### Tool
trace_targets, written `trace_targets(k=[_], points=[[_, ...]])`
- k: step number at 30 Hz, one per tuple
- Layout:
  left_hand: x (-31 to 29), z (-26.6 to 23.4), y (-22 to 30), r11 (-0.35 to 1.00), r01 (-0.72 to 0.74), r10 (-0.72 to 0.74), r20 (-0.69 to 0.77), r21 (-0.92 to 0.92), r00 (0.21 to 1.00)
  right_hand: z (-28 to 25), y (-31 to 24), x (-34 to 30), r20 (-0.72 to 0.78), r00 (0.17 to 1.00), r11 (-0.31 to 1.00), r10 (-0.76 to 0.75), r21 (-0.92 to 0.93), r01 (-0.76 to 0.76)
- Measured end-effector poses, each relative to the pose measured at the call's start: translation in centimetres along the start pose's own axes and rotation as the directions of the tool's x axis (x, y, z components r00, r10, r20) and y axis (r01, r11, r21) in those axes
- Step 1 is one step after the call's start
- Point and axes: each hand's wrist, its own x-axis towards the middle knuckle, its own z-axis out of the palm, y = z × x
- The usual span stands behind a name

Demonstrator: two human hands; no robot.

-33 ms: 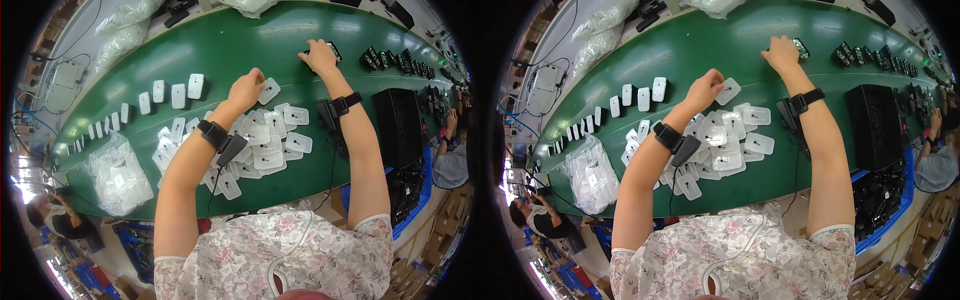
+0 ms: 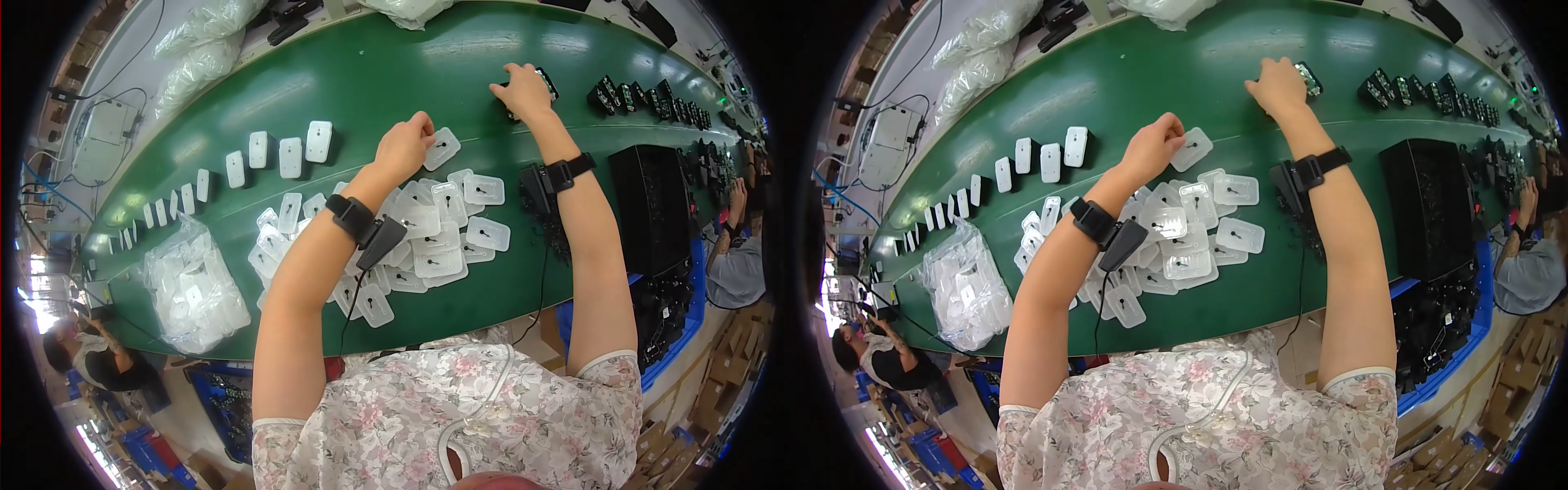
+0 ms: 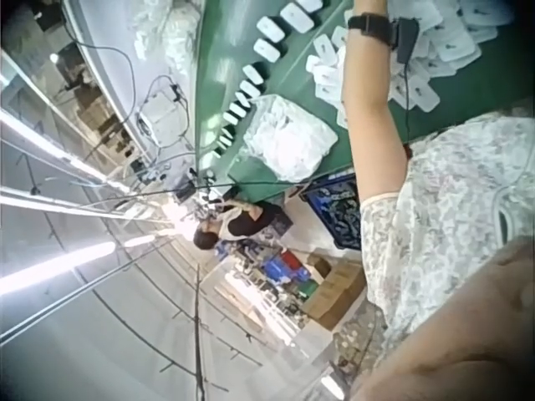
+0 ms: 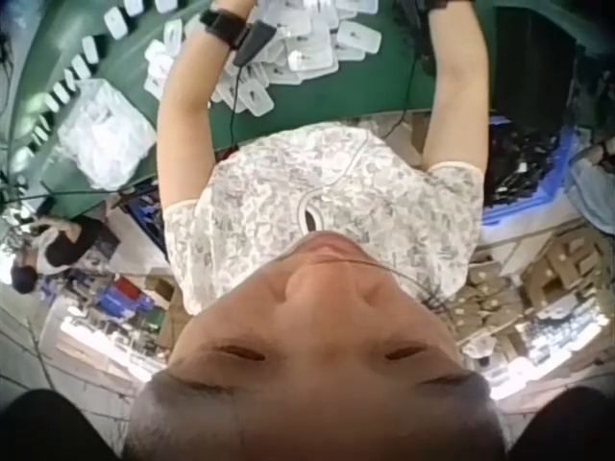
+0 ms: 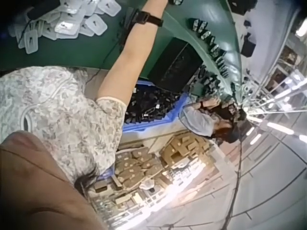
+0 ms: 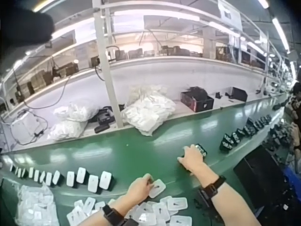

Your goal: Assembling small plastic housings with internal components on a manufacturing assembly line.

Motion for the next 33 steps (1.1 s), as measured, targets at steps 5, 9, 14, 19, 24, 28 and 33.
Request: trace_targets(k=[5,9,14,19,24,28,33], points=[[0.3,0.6,-0.3,0.995,-0.086,0.086,0.004,0.044,0.996,-0.5,2.9,-0.7,0.066,0.998,0.974,-0.022,0.228,0.006],[-0.4,0.3,-0.5,0.964,-0.172,0.182,-0.030,0.201,0.983,-0.9,2.7,-2.2,-0.040,0.999,0.967,-0.007,0.255,0.017],[-2.4,0.2,0.6,0.868,-0.225,0.267,-0.035,0.443,0.963,-1.4,-0.5,-1.3,0.260,0.965,0.980,0.022,0.186,-0.072],[-2.9,0.3,0.6,0.869,-0.228,0.248,0.012,0.439,0.969,-1.1,-1.0,-0.7,0.349,0.935,0.917,0.067,0.348,-0.195],[-2.8,-0.2,-0.4,0.861,-0.311,0.324,0.039,0.403,0.945,-1.8,1.6,-2.8,0.356,0.930,0.645,-0.090,0.733,-0.217],[-2.9,-0.4,-0.4,0.850,-0.353,0.362,0.055,0.390,0.931,-3.1,3.1,-5.6,0.259,0.947,0.619,-0.189,0.780,-0.089],[-3.6,-0.4,0.8,0.828,-0.337,0.331,0.094,0.448,0.939,-3.7,3.3,-8.3,0.164,0.942,0.895,-0.293,0.394,0.209]])
